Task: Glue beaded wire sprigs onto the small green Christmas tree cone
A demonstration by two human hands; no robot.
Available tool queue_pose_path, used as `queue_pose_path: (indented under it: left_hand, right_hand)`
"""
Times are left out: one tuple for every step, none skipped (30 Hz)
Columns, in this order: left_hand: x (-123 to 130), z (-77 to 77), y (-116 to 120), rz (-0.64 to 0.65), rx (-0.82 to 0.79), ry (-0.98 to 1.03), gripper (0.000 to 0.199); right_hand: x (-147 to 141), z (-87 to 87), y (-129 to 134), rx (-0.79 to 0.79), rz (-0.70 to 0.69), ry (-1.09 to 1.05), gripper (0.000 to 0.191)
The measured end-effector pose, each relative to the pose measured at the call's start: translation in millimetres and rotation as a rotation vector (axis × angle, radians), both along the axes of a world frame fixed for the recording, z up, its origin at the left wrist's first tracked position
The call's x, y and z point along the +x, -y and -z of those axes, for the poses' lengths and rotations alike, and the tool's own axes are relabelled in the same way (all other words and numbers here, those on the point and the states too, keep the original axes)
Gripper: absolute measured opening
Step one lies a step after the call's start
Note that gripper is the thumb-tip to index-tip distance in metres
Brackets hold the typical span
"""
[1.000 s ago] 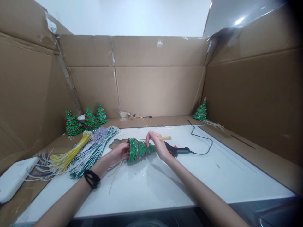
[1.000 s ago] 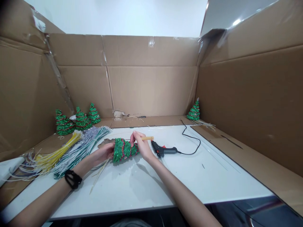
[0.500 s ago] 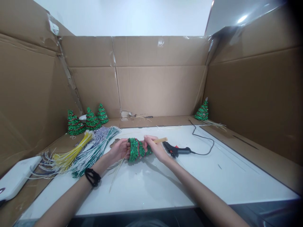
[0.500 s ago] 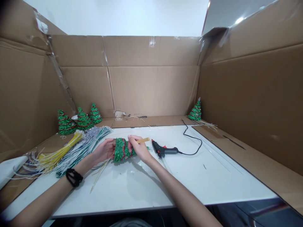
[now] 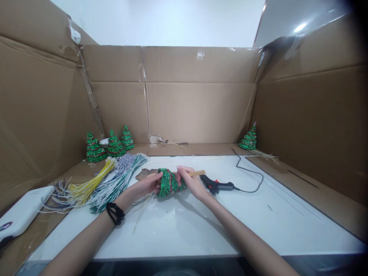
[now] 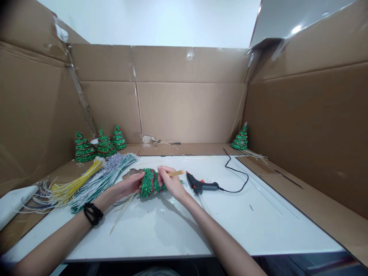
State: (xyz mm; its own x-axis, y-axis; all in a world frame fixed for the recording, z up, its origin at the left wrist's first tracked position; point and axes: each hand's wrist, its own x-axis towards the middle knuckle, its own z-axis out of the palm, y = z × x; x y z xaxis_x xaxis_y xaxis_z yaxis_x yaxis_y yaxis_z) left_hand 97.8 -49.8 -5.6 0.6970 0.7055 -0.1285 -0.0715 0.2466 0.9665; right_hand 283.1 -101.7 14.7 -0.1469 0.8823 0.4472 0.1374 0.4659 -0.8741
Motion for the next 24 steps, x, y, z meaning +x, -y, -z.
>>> queue_pose_path:
  left_hand:
    - [-0.2,0.3,-0.2,0.009,0.004,0.003,0.046]
    - [-0.3,0.2,-0.2,0.016,0.009,0.006,0.047]
    - [-0.3,-0.3,0.0,0.021,0.013,0.008,0.047]
    - [-0.2,-0.9,0.2,0.023,0.016,0.008,0.047]
    - [-0.1,-1.5,0.5,0.022,0.018,0.006,0.047]
    - [-0.1,-1.7,0.6,0.019,0.02,0.003,0.047]
    - [-0.2,-1.4,0.4,0.017,0.022,0.003,0.047]
    - [-0.3,-0.6,0.1,0.016,0.023,0.006,0.048]
    - [-0.6,0.5,-0.4,0.016,0.024,0.011,0.048]
    - [-1.0,1.9,-0.9,0.016,0.024,0.018,0.047]
    - [-1.2,3.1,-1.2,0.017,0.022,0.026,0.047]
    - [-1.4,4.1,-1.3,0.016,0.019,0.033,0.047]
    - [-1.4,4.6,-1.2,0.014,0.017,0.039,0.047]
    - [-1.2,4.8,-0.8,0.01,0.016,0.043,0.047]
    - [-1.1,4.8,-0.4,0.008,0.016,0.045,0.047]
    - [-1.0,4.8,0.0,0.006,0.017,0.047,0.047]
    - [-1.0,5.0,0.1,0.003,0.019,0.049,0.047]
    - [-1.2,5.5,0.0,0.002,0.02,0.051,0.047]
    - [-1.5,6.3,-0.5,0.0,0.019,0.052,0.047]
    - [-1.9,7.3,-1.1,-0.003,0.02,0.051,0.046]
    - [-2.2,8.3,-1.7,-0.006,0.023,0.048,0.046]
    - [-2.5,8.9,-2.1,-0.009,0.028,0.044,0.046]
    - [-2.6,9.0,-2.2,-0.008,0.038,0.038,0.046]
    - [-2.5,8.4,-1.8,-0.005,0.049,0.029,0.046]
  right_hand:
    - [0.0,-0.2,0.2,0.006,0.0,0.004,0.049]
    - [-0.1,-0.3,0.4,0.013,-0.002,0.008,0.049]
    - [-0.3,-0.2,0.4,0.018,-0.003,0.011,0.049]
    - [-0.7,-0.1,0.4,0.019,-0.006,0.013,0.049]
    - [-1.3,0.1,0.4,0.018,-0.005,0.014,0.049]
    - [-2.1,0.3,0.4,0.015,-0.002,0.015,0.049]
    - [-3.3,0.4,0.4,0.008,0.002,0.017,0.049]
    - [-4.7,0.5,0.6,0.0,0.008,0.018,0.049]
    - [-6.3,0.5,0.8,-0.007,0.017,0.018,0.05]
    - [-8.1,0.5,1.1,-0.015,0.027,0.017,0.05]
    - [-10.0,0.5,1.4,-0.024,0.038,0.017,0.051]
    - [-11.8,0.4,1.6,-0.034,0.05,0.016,0.051]
    - [-13.6,0.4,1.6,-0.043,0.063,0.016,0.051]
    - [-15.3,0.2,1.3,-0.053,0.075,0.015,0.051]
    - [-16.7,-0.1,0.8,-0.061,0.085,0.012,0.052]
    - [-18.0,-0.5,0.0,-0.067,0.093,0.003,0.052]
    - [-19.2,-1.2,-1.0,-0.071,0.098,-0.009,0.052]
    - [-20.3,-2.0,-2.2,-0.072,0.102,-0.023,0.052]
    - [-21.4,-3.0,-3.6,-0.07,0.106,-0.036,0.052]
    - [-22.4,-4.0,-5.0,-0.067,0.11,-0.047,0.051]
    - [-23.5,-4.8,-6.6,-0.065,0.114,-0.054,0.051]
    - [-24.5,-5.6,-8.2,-0.063,0.12,-0.057,0.05]
    - [-25.5,-6.0,-9.7,-0.063,0.127,-0.056,0.05]
    - [-26.3,-6.3,-11.2,-0.064,0.137,-0.052,0.05]
